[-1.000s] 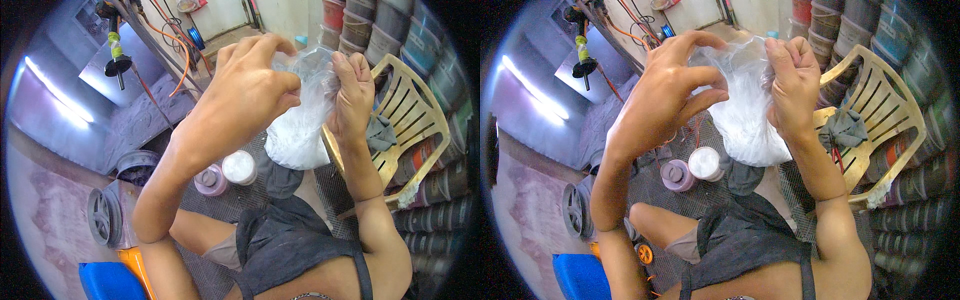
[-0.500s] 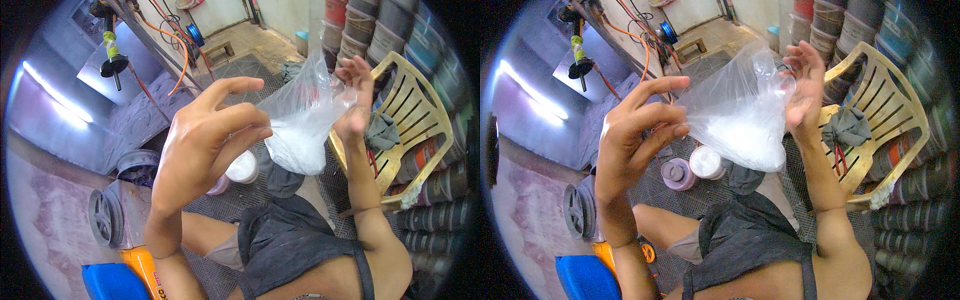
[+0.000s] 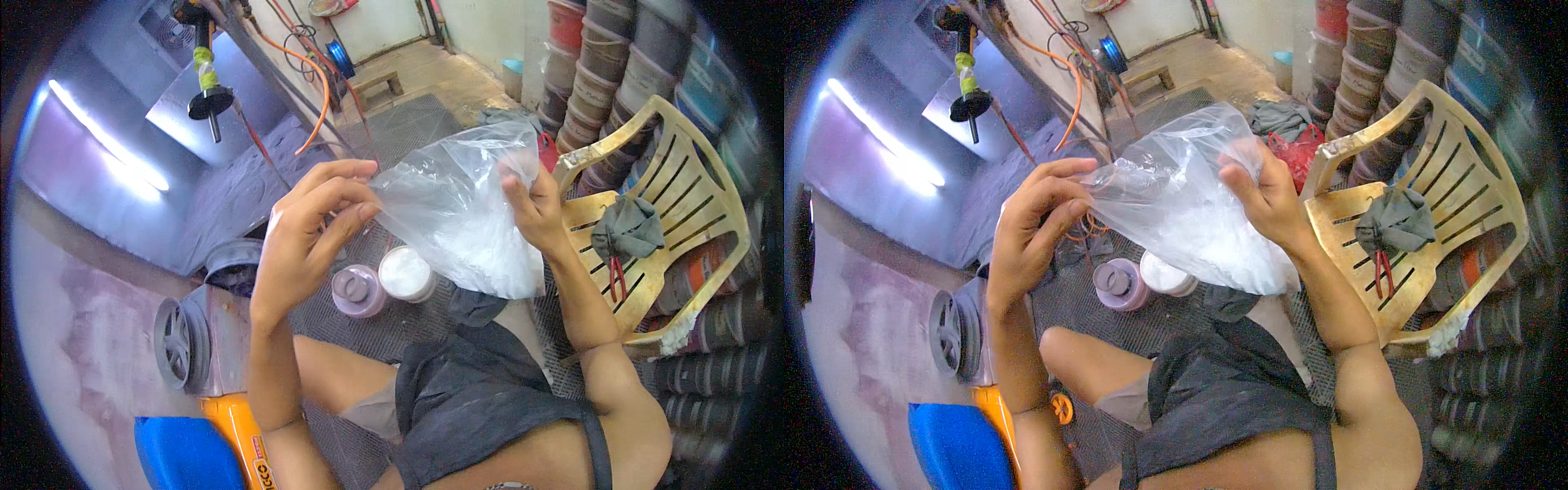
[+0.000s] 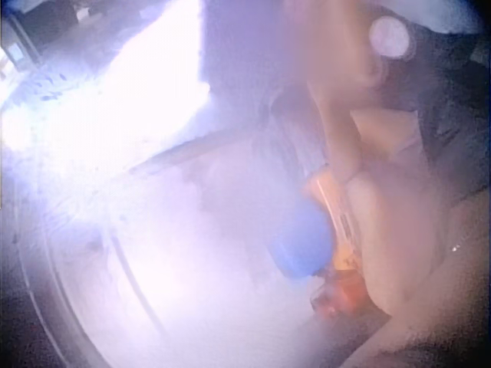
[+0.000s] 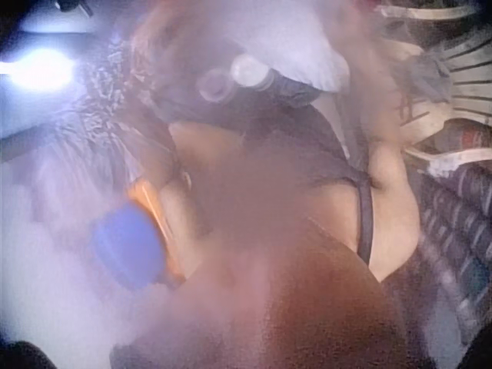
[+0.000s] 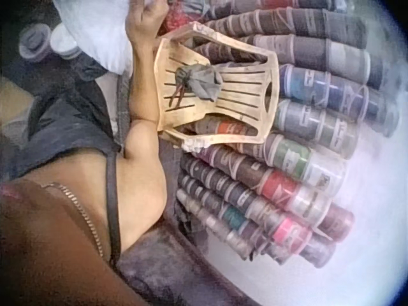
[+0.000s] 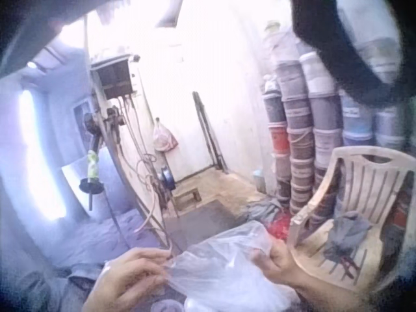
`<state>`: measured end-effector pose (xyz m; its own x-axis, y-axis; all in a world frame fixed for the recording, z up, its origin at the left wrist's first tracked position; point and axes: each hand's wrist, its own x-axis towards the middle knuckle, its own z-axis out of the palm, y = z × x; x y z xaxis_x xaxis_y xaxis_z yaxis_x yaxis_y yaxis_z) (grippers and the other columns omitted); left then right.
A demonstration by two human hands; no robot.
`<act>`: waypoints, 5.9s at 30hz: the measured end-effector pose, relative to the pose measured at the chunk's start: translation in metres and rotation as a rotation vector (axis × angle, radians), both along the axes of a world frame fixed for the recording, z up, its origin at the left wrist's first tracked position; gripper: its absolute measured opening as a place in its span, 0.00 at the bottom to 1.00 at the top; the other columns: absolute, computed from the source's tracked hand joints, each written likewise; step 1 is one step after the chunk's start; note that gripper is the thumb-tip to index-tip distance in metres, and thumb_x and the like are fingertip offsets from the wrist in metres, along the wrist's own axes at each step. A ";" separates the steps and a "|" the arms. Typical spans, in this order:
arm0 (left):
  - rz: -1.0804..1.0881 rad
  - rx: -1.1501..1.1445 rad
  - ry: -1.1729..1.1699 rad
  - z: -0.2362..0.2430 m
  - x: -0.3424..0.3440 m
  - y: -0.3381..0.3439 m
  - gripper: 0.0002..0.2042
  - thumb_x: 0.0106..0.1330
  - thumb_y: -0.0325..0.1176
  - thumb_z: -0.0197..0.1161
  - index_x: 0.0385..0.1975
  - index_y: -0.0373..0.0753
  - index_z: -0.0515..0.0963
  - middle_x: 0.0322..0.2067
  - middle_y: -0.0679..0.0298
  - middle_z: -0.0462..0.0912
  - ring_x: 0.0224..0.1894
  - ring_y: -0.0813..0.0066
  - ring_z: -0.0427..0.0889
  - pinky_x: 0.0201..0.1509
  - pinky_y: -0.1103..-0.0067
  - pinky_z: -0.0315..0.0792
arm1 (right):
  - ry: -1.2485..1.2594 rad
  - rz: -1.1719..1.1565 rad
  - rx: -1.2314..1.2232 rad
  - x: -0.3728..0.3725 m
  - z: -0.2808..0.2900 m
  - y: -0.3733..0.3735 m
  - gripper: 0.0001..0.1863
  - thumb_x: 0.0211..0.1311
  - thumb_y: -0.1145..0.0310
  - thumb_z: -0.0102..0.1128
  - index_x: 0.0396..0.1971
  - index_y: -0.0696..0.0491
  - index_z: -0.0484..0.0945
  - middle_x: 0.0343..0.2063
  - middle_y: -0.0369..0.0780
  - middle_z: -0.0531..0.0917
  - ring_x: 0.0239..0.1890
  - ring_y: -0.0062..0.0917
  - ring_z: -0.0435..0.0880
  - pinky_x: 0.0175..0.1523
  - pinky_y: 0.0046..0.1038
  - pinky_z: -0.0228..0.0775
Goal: The person sits on the floor and uses pliers to cut open a plastic bag containing white powder. They then pour the powder into a small container and use a spray gun to mix the contents.
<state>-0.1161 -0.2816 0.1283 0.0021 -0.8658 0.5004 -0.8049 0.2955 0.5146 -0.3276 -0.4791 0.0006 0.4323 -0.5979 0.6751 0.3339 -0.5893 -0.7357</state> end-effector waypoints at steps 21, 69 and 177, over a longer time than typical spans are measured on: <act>-0.002 -0.024 1.088 -0.312 -0.096 -0.048 0.65 0.37 0.49 0.83 0.70 0.33 0.43 0.68 0.56 0.54 0.70 0.61 0.54 0.73 0.69 0.51 | 0.062 0.194 -0.087 0.055 0.035 0.033 0.07 0.64 0.74 0.62 0.37 0.60 0.76 0.29 0.34 0.81 0.30 0.15 0.75 0.35 0.21 0.67; -0.904 -0.473 2.282 -0.368 -0.102 -0.052 0.30 0.73 0.57 0.40 0.65 0.41 0.63 0.61 0.60 0.71 0.59 0.64 0.73 0.62 0.63 0.70 | 1.178 0.483 -1.160 0.319 -0.132 0.132 0.20 0.48 0.70 0.68 0.44 0.53 0.78 0.34 0.52 0.84 0.41 0.50 0.82 0.45 0.48 0.74; -0.997 -0.530 2.291 -0.335 -0.114 -0.073 0.28 0.74 0.57 0.39 0.62 0.41 0.67 0.60 0.63 0.74 0.60 0.68 0.73 0.68 0.70 0.65 | 1.205 0.575 -1.114 0.307 -0.123 0.117 0.22 0.46 0.69 0.70 0.44 0.55 0.78 0.36 0.52 0.84 0.43 0.49 0.82 0.48 0.46 0.74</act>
<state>-0.2301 -0.3548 -0.2070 0.4294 -0.8203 0.3779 0.9019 0.3672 -0.2276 -0.0204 -0.3623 -0.1228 0.9337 0.2890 -0.2116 0.2811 -0.9573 -0.0670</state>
